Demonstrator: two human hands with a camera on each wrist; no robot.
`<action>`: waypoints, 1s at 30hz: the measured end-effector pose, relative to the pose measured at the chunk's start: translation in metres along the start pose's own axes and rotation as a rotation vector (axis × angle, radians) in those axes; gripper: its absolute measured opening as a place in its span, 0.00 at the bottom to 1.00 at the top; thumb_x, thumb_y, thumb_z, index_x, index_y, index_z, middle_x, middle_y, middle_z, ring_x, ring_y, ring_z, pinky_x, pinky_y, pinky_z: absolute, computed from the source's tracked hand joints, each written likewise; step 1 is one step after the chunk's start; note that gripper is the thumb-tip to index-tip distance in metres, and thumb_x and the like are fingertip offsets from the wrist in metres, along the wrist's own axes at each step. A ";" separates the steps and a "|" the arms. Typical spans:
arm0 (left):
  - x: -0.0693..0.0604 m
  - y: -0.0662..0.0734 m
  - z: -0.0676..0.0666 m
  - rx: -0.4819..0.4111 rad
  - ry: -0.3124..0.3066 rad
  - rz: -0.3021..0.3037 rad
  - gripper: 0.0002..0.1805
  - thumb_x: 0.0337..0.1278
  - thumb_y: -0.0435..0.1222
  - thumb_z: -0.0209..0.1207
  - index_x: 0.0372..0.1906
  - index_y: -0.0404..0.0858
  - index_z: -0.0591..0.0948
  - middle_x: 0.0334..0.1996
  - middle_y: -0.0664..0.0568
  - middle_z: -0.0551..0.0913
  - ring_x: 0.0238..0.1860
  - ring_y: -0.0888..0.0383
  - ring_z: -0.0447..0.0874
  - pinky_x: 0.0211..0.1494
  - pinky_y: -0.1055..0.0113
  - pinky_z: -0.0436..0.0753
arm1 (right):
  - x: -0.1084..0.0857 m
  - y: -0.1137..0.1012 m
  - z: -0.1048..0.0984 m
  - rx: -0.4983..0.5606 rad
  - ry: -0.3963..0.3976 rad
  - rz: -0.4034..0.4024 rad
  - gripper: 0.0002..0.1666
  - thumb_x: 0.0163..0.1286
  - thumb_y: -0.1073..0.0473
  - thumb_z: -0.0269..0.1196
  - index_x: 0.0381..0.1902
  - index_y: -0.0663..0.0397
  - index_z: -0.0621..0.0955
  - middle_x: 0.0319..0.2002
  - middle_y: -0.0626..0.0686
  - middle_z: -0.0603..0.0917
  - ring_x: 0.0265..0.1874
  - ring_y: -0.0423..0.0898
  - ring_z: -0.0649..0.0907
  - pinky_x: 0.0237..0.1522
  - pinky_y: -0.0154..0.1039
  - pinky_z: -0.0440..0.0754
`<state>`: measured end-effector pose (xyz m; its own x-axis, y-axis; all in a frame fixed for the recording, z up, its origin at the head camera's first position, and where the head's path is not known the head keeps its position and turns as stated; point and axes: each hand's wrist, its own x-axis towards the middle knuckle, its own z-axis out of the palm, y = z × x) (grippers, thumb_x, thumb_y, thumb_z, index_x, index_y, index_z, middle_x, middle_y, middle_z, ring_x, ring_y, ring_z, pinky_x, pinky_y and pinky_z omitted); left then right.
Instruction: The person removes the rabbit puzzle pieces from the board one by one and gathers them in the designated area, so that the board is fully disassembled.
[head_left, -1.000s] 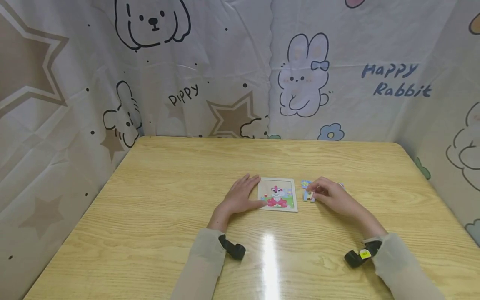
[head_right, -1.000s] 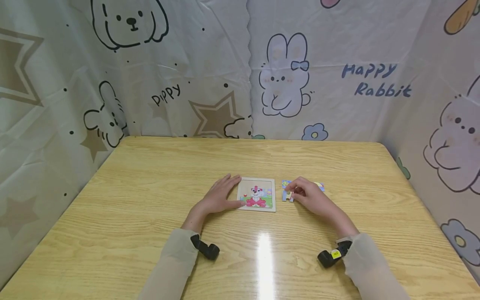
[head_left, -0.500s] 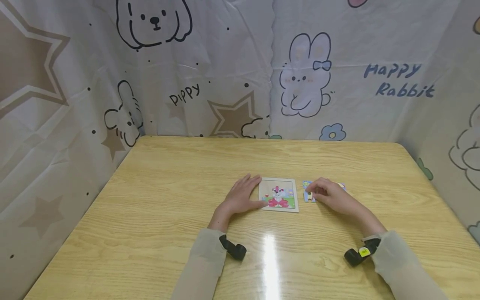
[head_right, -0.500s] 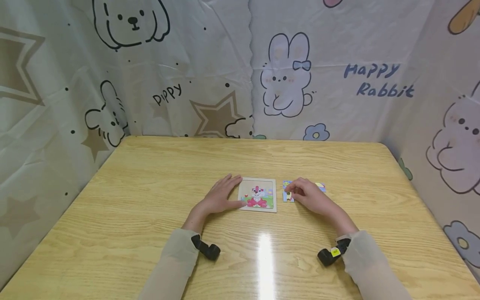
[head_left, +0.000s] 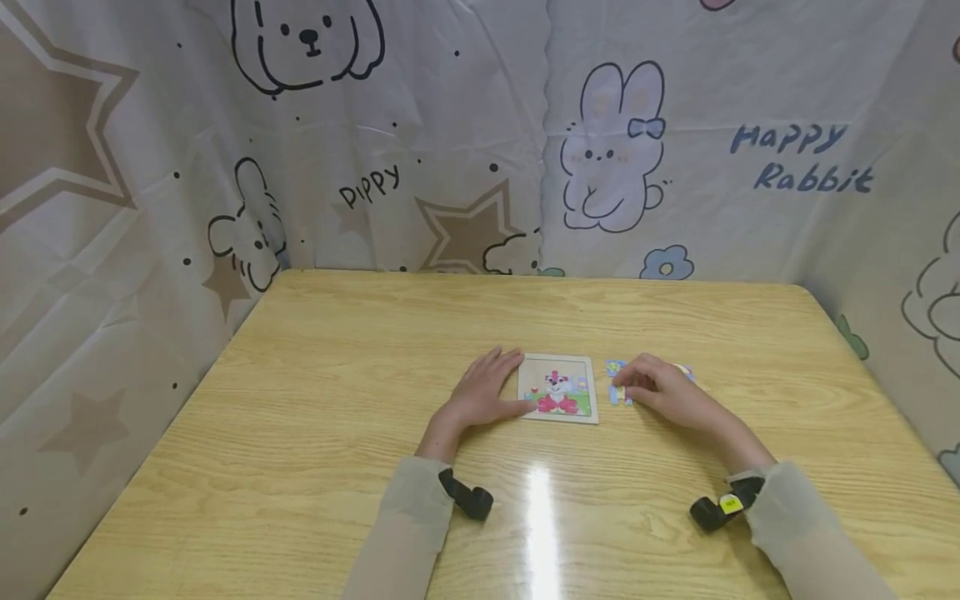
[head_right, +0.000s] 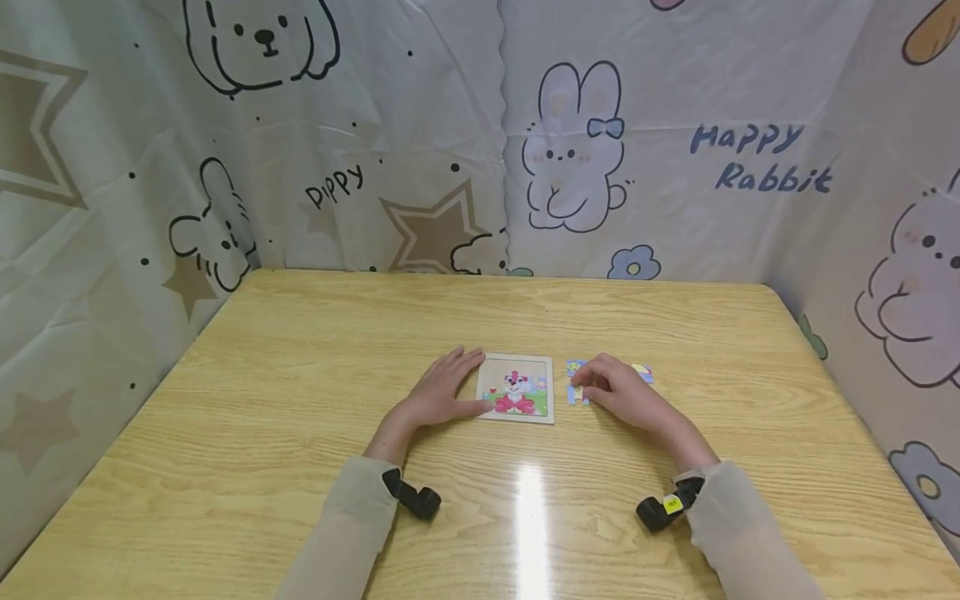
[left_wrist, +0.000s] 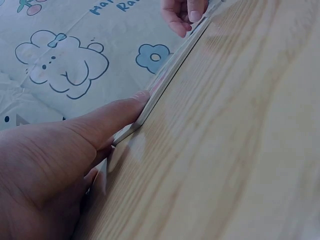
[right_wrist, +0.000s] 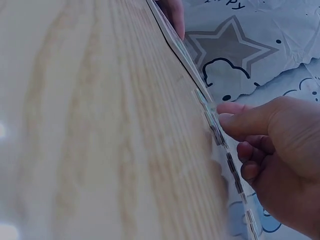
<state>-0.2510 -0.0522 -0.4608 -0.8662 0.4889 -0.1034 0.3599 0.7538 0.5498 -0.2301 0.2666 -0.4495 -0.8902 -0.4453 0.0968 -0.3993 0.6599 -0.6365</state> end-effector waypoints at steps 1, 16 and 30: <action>0.000 0.000 0.000 0.001 0.001 0.002 0.47 0.58 0.57 0.61 0.77 0.46 0.56 0.79 0.54 0.54 0.81 0.50 0.41 0.83 0.50 0.45 | 0.001 -0.001 0.000 -0.001 0.002 0.004 0.09 0.68 0.67 0.61 0.46 0.56 0.81 0.41 0.52 0.81 0.33 0.35 0.71 0.34 0.28 0.73; -0.001 0.002 -0.001 -0.011 -0.004 -0.007 0.47 0.58 0.57 0.61 0.77 0.46 0.56 0.79 0.54 0.54 0.81 0.51 0.41 0.83 0.52 0.45 | 0.026 -0.025 0.018 0.081 -0.043 0.031 0.13 0.69 0.59 0.63 0.50 0.56 0.80 0.45 0.54 0.80 0.40 0.43 0.75 0.41 0.29 0.76; 0.000 0.000 0.000 -0.003 -0.003 -0.008 0.47 0.58 0.58 0.61 0.77 0.47 0.56 0.79 0.54 0.53 0.81 0.51 0.40 0.83 0.51 0.45 | 0.051 -0.049 0.035 0.044 -0.073 0.023 0.19 0.65 0.58 0.67 0.51 0.61 0.79 0.42 0.56 0.80 0.38 0.45 0.75 0.39 0.33 0.75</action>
<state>-0.2513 -0.0522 -0.4609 -0.8680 0.4841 -0.1105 0.3517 0.7565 0.5513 -0.2477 0.1904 -0.4399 -0.8801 -0.4741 0.0264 -0.3671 0.6442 -0.6710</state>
